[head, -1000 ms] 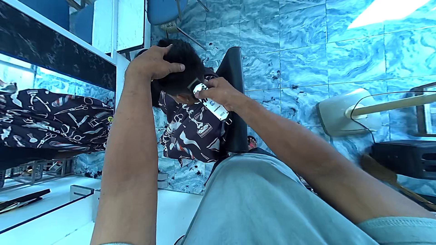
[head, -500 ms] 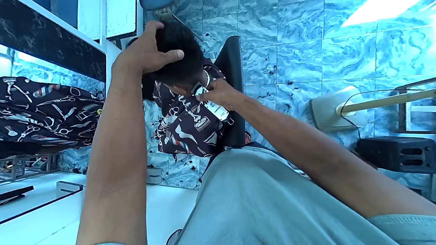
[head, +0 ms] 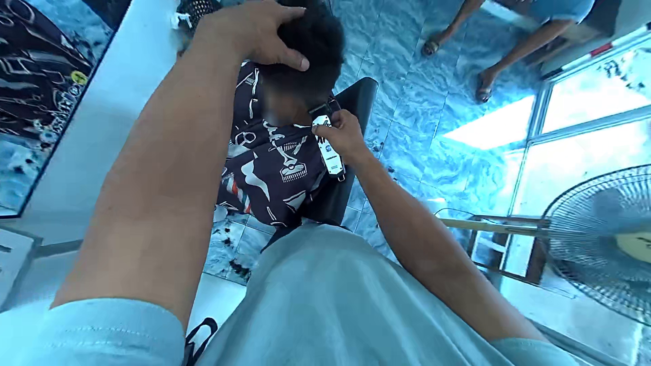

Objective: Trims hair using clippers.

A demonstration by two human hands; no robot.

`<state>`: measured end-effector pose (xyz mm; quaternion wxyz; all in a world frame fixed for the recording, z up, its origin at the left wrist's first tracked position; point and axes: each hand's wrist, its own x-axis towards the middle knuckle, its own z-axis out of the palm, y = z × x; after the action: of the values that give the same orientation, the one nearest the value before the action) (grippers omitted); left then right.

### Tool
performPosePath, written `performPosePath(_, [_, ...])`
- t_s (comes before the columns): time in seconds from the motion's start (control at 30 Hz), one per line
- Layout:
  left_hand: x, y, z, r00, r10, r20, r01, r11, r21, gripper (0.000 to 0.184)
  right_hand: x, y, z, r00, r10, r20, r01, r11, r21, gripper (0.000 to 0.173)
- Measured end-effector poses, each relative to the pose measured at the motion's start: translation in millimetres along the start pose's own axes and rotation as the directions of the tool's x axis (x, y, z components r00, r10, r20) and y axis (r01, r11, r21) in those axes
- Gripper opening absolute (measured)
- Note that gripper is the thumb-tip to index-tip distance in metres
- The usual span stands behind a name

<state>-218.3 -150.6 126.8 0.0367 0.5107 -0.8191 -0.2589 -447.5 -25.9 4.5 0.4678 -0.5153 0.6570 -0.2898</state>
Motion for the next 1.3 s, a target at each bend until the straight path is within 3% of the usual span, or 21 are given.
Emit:
performPosePath(0.2, [6.6,2.5,-0.9,0.999,0.004,0.034,-0.003,1.000,-0.023,0.089,-8.5,-16.6,4.3,1.000,0.019,-0.023,-0.018,1.000,0.014,0.056])
performPosePath(0.33, [6.3,6.5,-3.0,0.999,-0.007,0.042,0.006,1.000,0.025,0.089,-14.0,-24.2,10.8,0.999,0.014,-0.042,-0.009,0.993,0.120,0.054])
performPosePath(0.5, [6.7,10.0,-5.1,0.998,-0.015,0.057,0.013,1.000,0.023,0.090,-17.1,-24.0,14.9,0.991,0.116,-0.062,-0.108,0.988,0.112,0.051])
performPosePath(0.63, [9.4,8.8,-3.6,0.998,-0.007,0.057,0.006,1.000,0.030,0.089,-16.2,-26.9,16.7,0.997,0.050,-0.054,-0.038,0.981,0.191,0.048])
performPosePath(0.73, [11.1,7.7,-4.5,0.998,0.002,0.059,-0.003,1.000,0.020,0.088,-15.2,-25.5,16.9,0.994,0.091,-0.064,-0.080,0.985,0.151,0.047])
performPosePath(1.03, [10.3,10.1,-6.7,0.996,-0.021,0.084,0.019,0.999,0.029,0.092,-18.2,-32.0,21.9,0.993,0.104,-0.061,-0.085,0.965,0.249,0.047])
performPosePath(1.2, [7.2,9.9,-7.7,0.999,0.017,0.051,-0.017,1.000,-0.003,0.092,-12.1,-7.2,2.1,0.986,0.134,-0.100,-0.139,0.990,-0.038,0.058])
performPosePath(1.3, [10.2,11.5,-7.1,0.997,0.014,0.071,-0.013,1.000,-0.016,0.092,-8.6,-7.9,-6.1,0.991,0.121,-0.063,-0.126,0.987,-0.095,0.061])
